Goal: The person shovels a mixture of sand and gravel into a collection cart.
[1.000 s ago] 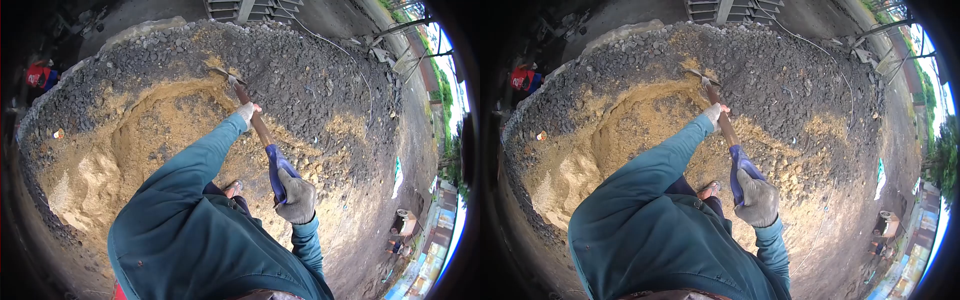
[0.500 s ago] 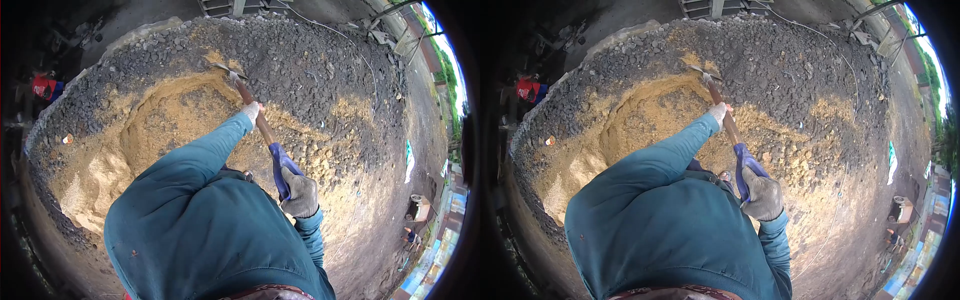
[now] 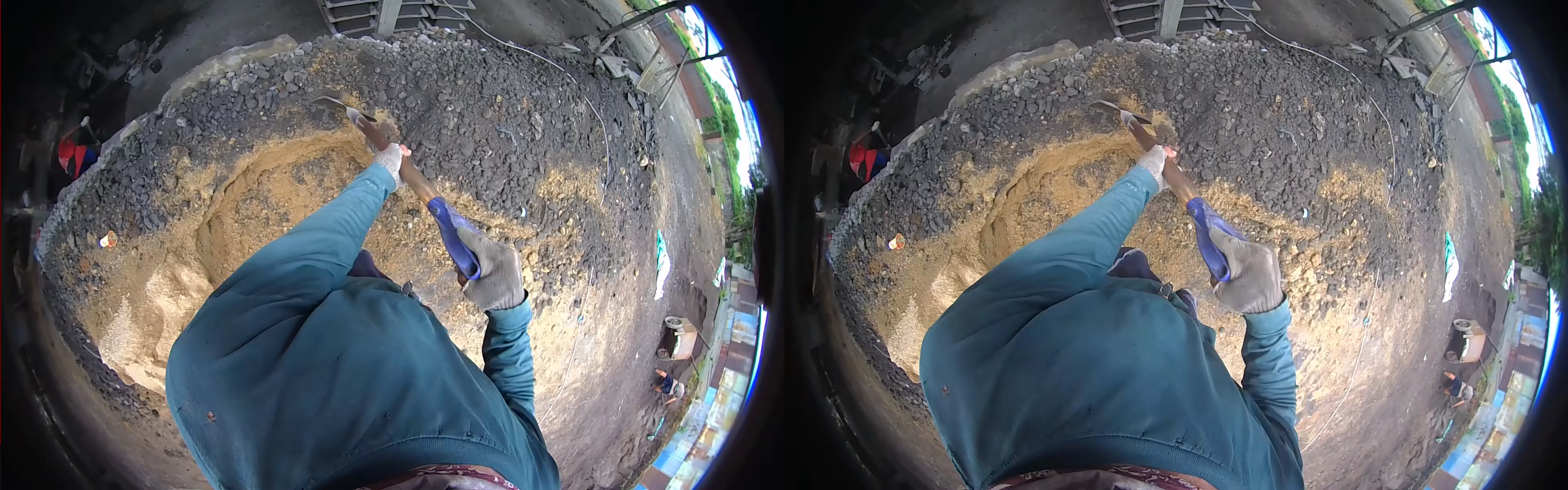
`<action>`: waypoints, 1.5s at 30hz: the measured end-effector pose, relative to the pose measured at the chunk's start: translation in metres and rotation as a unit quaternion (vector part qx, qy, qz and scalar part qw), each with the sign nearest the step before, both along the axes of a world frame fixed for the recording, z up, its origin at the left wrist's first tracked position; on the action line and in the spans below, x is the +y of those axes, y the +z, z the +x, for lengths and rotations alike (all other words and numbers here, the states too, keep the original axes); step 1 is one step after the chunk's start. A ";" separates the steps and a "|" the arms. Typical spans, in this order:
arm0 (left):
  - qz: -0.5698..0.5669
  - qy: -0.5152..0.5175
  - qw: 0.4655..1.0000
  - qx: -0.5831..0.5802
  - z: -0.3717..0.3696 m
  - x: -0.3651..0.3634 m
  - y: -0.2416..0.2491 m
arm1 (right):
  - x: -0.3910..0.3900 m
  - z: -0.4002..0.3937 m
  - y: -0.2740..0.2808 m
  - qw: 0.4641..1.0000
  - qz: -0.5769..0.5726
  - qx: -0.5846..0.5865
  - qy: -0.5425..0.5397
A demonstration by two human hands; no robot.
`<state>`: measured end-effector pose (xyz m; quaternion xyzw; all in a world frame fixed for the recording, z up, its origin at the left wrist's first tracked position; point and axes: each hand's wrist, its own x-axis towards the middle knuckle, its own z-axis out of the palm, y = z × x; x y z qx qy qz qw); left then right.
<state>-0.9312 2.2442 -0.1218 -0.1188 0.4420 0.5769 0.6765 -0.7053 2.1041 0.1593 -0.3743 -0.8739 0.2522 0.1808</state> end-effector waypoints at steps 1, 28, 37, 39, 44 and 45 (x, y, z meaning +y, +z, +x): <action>-0.029 -0.012 0.999 -0.018 -0.018 0.003 -0.026 | 0.003 -0.015 -0.011 0.998 0.048 0.012 0.048; -0.023 -0.177 0.977 -0.119 0.090 -0.076 0.057 | -0.110 0.046 0.038 0.984 -0.009 -0.014 -0.178; 0.027 -0.157 0.981 -0.113 0.112 -0.053 0.004 | -0.086 0.022 0.028 0.984 -0.010 -0.059 -0.169; 0.004 -0.250 0.967 -0.037 0.111 -0.040 -0.028 | -0.093 0.018 0.017 0.962 -0.083 0.009 -0.261; -0.060 -0.253 0.965 0.031 0.162 -0.085 -0.051 | -0.157 0.071 -0.028 0.951 -0.100 0.016 -0.294; -0.064 -0.256 0.964 0.039 0.168 -0.097 -0.065 | -0.166 0.076 -0.029 0.949 -0.111 0.013 -0.294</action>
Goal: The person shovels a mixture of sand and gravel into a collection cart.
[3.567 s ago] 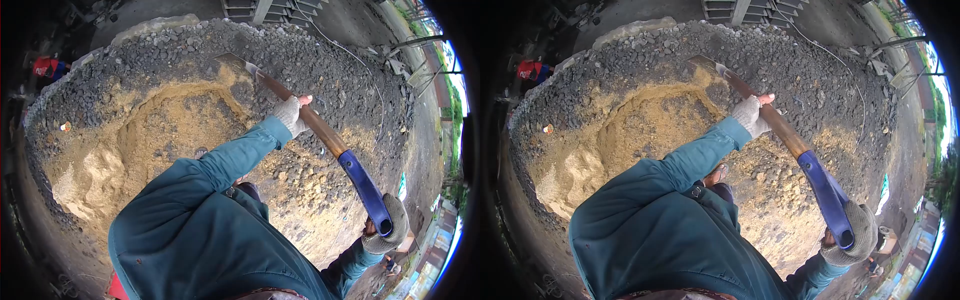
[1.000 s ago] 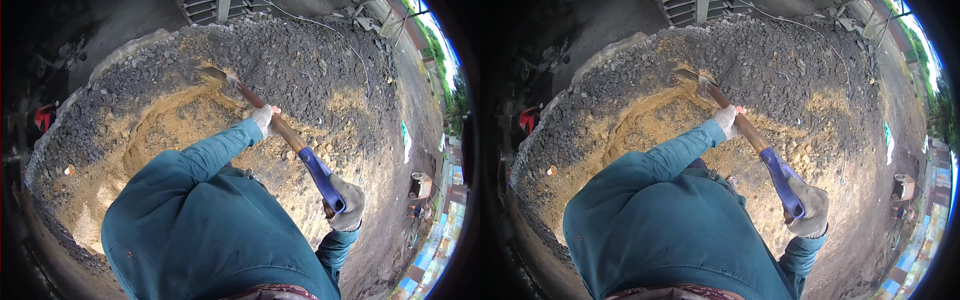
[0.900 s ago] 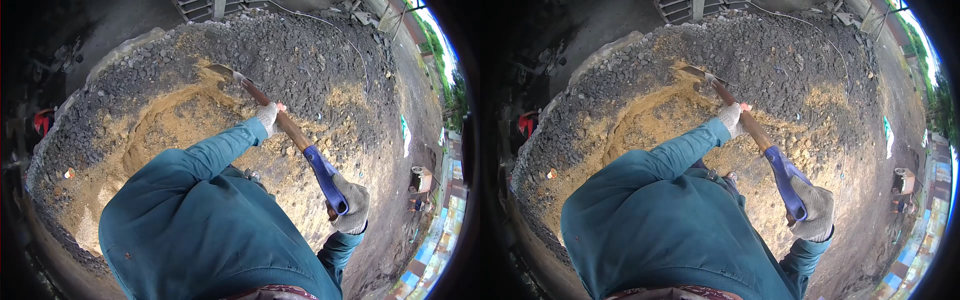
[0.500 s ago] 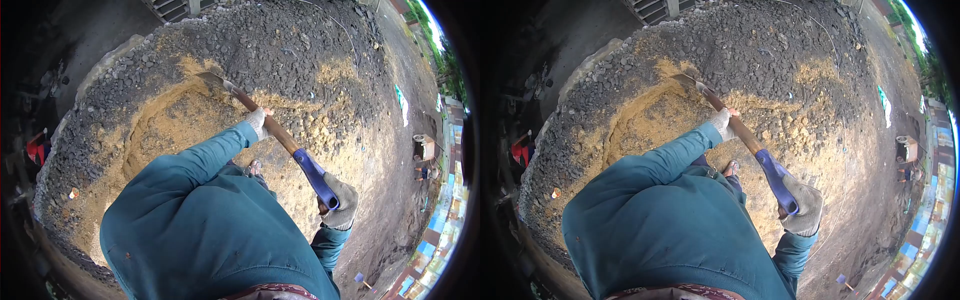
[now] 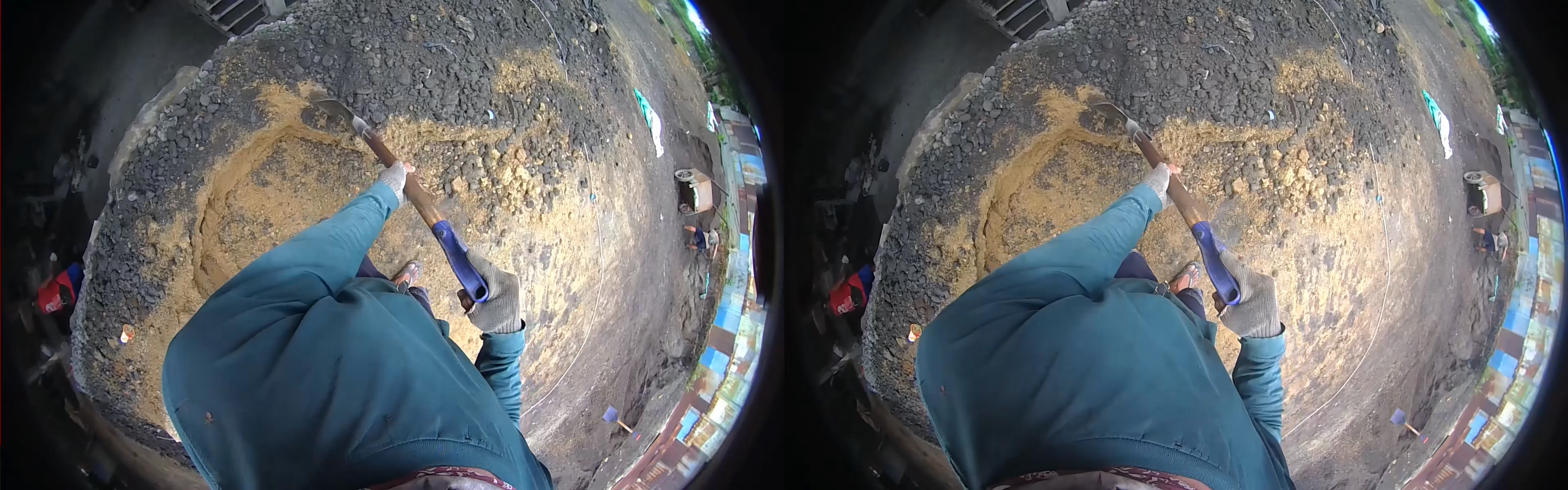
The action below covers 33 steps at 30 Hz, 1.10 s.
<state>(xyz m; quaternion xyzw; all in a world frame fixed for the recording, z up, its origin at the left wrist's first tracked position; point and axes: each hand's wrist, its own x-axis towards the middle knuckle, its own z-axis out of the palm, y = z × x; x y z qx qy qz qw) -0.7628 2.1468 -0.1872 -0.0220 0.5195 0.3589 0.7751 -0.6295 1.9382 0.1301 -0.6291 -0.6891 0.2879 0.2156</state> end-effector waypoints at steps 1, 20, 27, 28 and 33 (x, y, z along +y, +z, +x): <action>0.011 -0.004 1.000 -0.022 0.002 -0.013 -0.006 | -0.007 0.005 0.001 1.000 -0.008 -0.016 0.004; -0.038 0.156 0.987 -0.008 -0.095 0.018 0.001 | 0.084 -0.035 -0.042 0.918 0.130 -0.123 0.355; -0.094 0.094 0.991 0.013 -0.114 -0.018 0.007 | 0.093 -0.054 -0.034 0.889 0.116 -0.172 0.408; -0.077 0.118 0.989 -0.042 -0.108 -0.020 0.039 | 0.103 -0.049 0.008 0.894 0.108 -0.171 0.399; 0.006 0.176 0.964 -0.202 -0.103 -0.007 0.160 | 0.132 -0.014 0.100 0.909 0.214 -0.075 0.349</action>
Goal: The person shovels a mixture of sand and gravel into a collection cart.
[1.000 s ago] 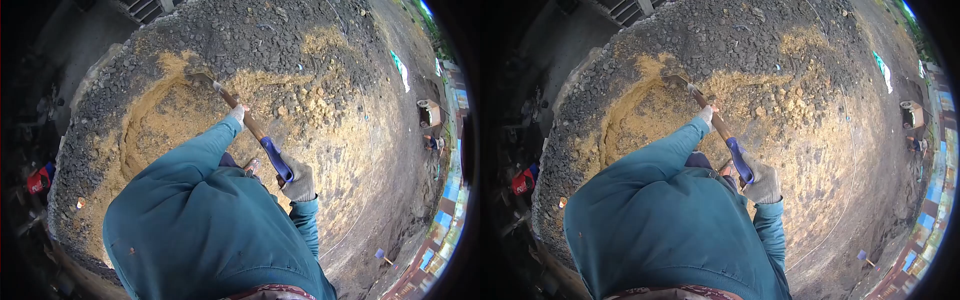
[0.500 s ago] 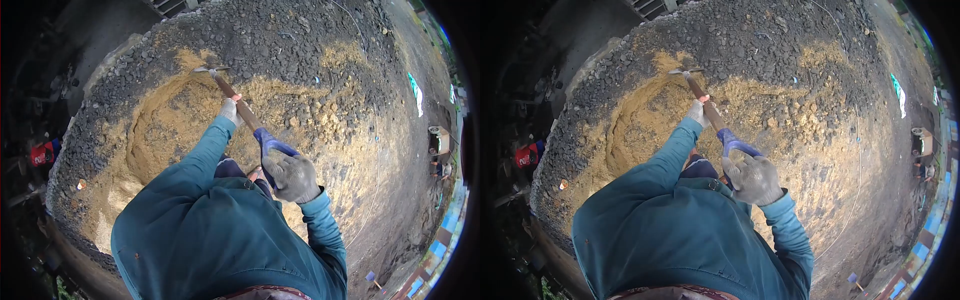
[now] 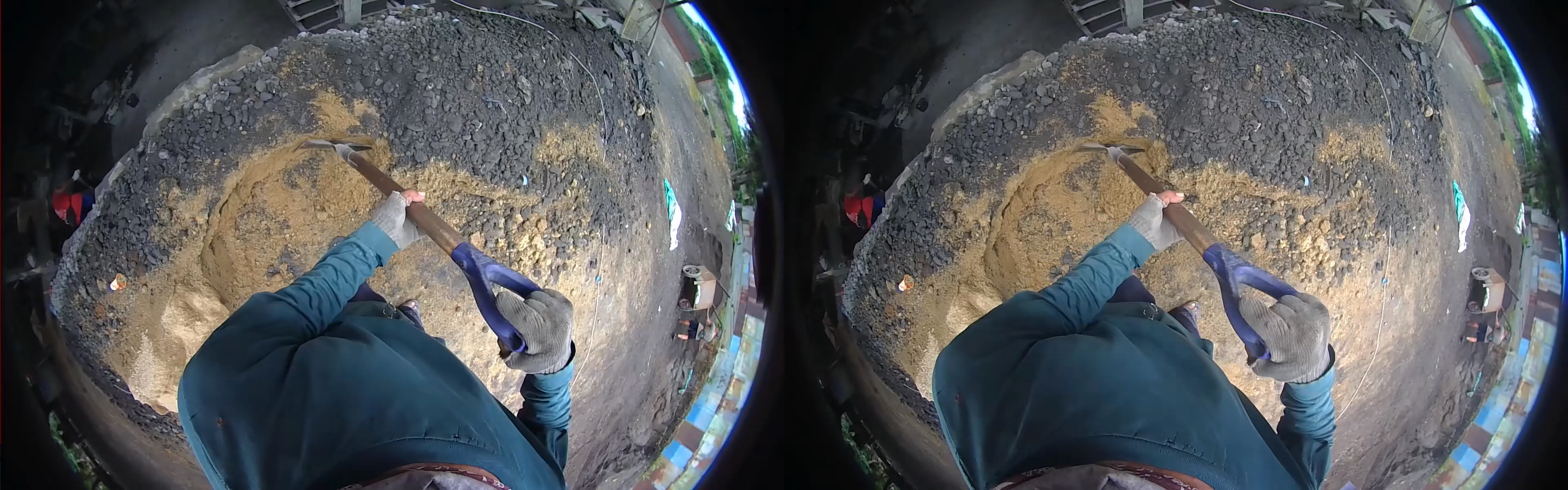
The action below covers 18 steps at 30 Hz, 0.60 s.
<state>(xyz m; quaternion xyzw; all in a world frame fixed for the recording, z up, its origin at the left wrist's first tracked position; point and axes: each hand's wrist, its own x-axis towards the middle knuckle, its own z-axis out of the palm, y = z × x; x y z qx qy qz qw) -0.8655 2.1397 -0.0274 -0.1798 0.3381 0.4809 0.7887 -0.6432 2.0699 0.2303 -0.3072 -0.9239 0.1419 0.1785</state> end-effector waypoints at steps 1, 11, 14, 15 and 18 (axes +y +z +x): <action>0.022 0.019 1.000 0.004 -0.006 0.006 0.005 | 0.002 -0.002 0.007 1.000 0.005 -0.007 0.027; -0.124 -0.157 0.871 0.450 -0.111 0.102 -0.140 | -0.007 -0.084 -0.102 0.988 -0.083 -0.122 0.050; -0.118 -0.145 0.828 0.529 -0.093 0.093 -0.200 | -0.033 -0.066 -0.104 0.964 -0.156 -0.206 0.059; -0.107 -0.129 0.813 0.558 -0.086 0.077 -0.214 | -0.041 -0.060 -0.103 0.963 -0.150 -0.213 0.061; -0.141 -0.135 0.872 0.448 -0.082 0.027 -0.153 | -0.057 -0.040 -0.098 0.957 -0.119 -0.253 0.076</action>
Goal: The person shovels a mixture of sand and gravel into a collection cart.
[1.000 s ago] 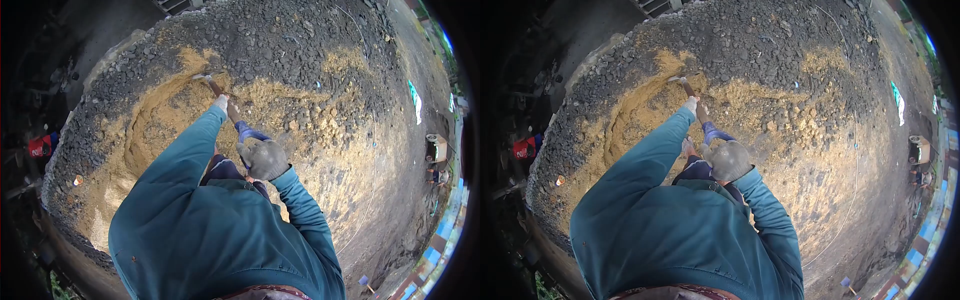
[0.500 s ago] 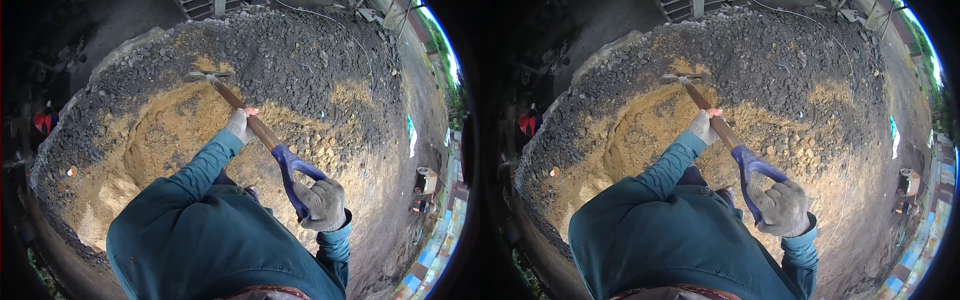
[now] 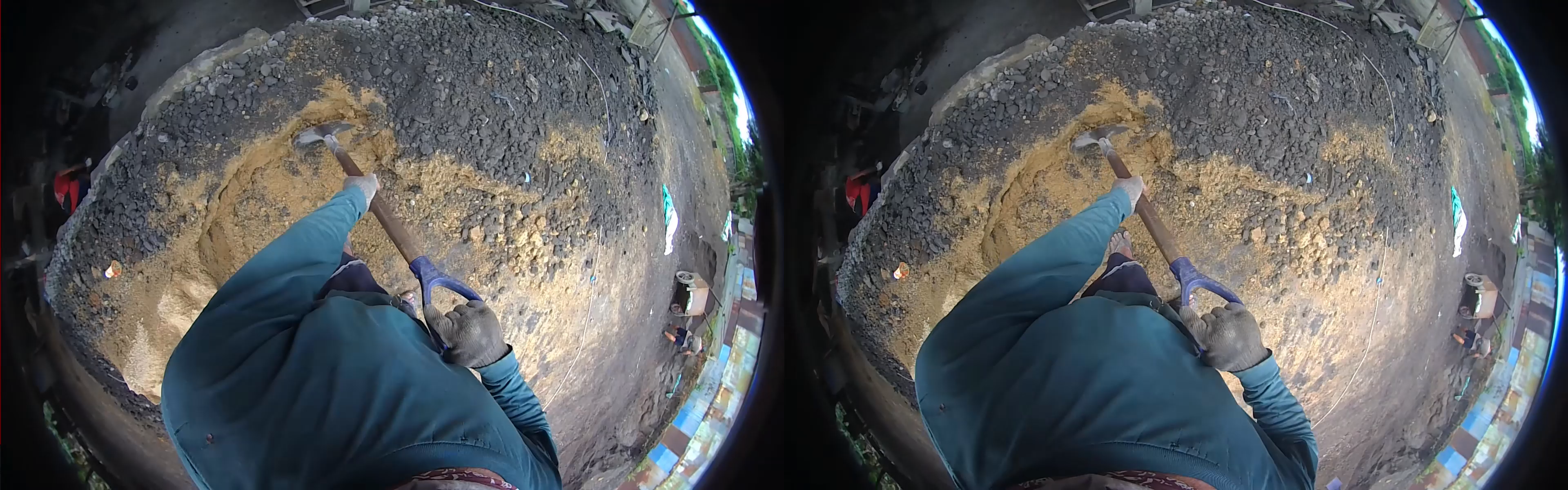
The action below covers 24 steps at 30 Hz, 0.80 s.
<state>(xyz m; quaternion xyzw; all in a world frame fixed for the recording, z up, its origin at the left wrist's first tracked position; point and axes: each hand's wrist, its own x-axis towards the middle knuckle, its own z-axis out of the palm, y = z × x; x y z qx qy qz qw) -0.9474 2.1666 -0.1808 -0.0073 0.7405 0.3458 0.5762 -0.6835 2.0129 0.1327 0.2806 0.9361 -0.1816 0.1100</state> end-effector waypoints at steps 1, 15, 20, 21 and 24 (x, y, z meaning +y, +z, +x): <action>-0.023 0.016 0.999 -0.021 0.004 -0.013 0.007 | -0.001 0.005 0.001 1.000 0.005 0.023 -0.013; -0.004 0.184 0.983 -0.014 0.069 -0.193 -0.122 | -0.030 0.060 -0.012 0.986 0.008 0.162 -0.046; 0.067 0.210 0.965 -0.140 0.055 -0.130 -0.032 | -0.013 0.029 -0.001 0.995 0.049 0.086 -0.033; 0.028 0.182 0.966 -0.180 0.049 -0.110 -0.029 | -0.007 0.011 -0.009 0.996 0.051 0.058 -0.041; -0.028 0.113 0.977 -0.180 0.052 -0.068 -0.075 | 0.010 -0.039 -0.096 0.991 0.045 0.085 -0.095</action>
